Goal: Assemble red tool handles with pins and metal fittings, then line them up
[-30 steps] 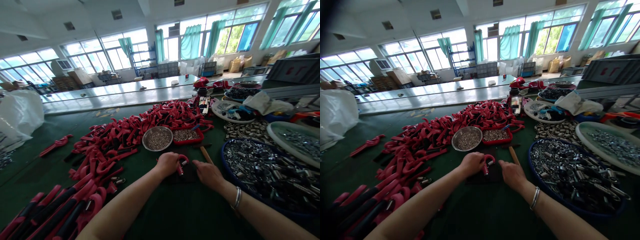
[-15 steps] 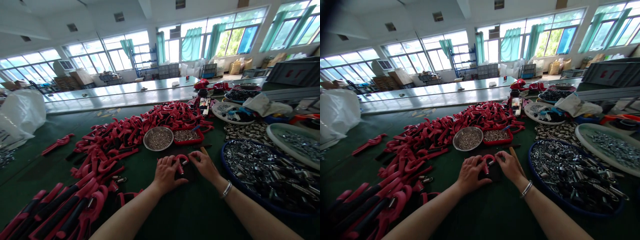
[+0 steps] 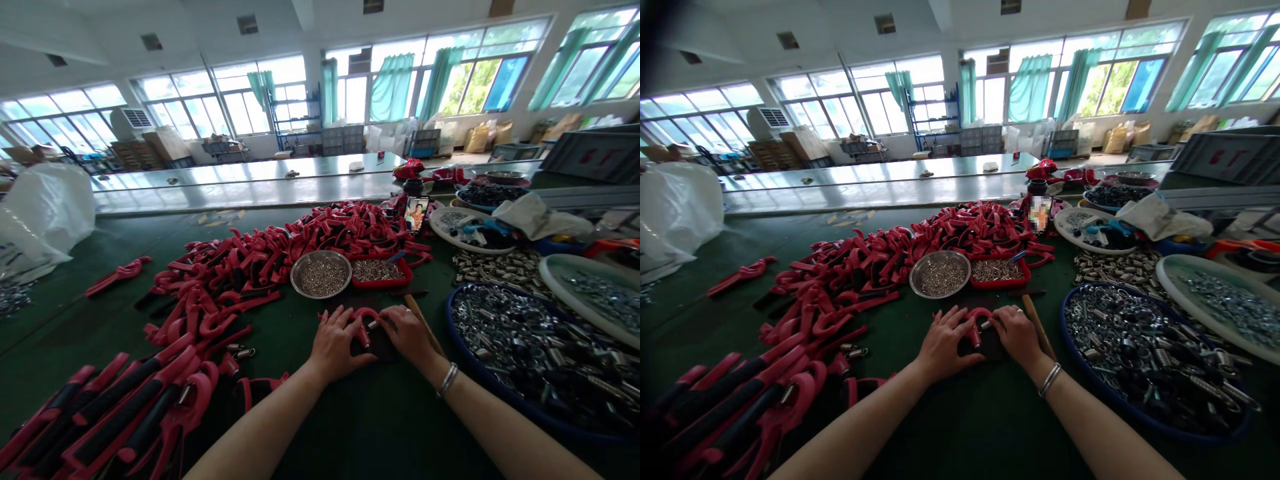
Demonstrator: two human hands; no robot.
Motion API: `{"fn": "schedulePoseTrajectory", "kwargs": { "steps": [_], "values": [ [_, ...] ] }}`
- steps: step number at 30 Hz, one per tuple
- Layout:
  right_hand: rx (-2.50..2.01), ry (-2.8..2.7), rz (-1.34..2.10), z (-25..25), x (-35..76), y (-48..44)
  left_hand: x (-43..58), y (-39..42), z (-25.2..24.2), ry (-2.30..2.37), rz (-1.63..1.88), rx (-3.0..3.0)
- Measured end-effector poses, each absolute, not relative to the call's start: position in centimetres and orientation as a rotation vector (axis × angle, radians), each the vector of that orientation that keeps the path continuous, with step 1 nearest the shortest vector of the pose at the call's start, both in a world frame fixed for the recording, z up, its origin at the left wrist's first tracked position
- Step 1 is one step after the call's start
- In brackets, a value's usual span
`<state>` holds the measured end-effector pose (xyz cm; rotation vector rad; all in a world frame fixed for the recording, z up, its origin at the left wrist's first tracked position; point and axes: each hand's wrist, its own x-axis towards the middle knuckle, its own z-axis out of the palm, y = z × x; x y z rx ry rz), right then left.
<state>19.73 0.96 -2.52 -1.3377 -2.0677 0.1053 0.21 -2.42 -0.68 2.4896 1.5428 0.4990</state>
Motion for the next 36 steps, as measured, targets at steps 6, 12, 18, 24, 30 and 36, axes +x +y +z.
{"fn": "schedulePoseTrajectory", "kwargs": {
  "steps": [6, 12, 18, 24, 30, 36],
  "values": [
    [-1.333, -2.381, -0.28, -2.3, 20.6, -0.7, 1.0, -3.7, -1.2, 1.665, 0.57, 2.479],
    [-1.356, -2.464, -0.192, -1.7, 21.0, -1.5, 1.3, -4.0, -1.4, 1.678, 0.504, 2.476],
    [-1.424, -2.465, -0.093, -1.3, 21.0, -1.9, 1.0, -3.9, -0.5, 1.639, 0.463, 2.449],
    [-1.416, -2.483, -0.044, -0.7, 21.1, -2.3, 1.1, -1.1, 1.1, 1.416, 0.282, 2.56],
    [-1.974, -2.166, -0.175, -1.8, 24.2, -4.0, 1.4, 1.3, 1.6, 1.219, 0.185, 2.598],
    [-1.908, -1.779, 0.754, -0.7, 25.8, -5.5, 1.5, 1.5, 0.8, 1.264, 0.293, 2.549]
  ]
}}
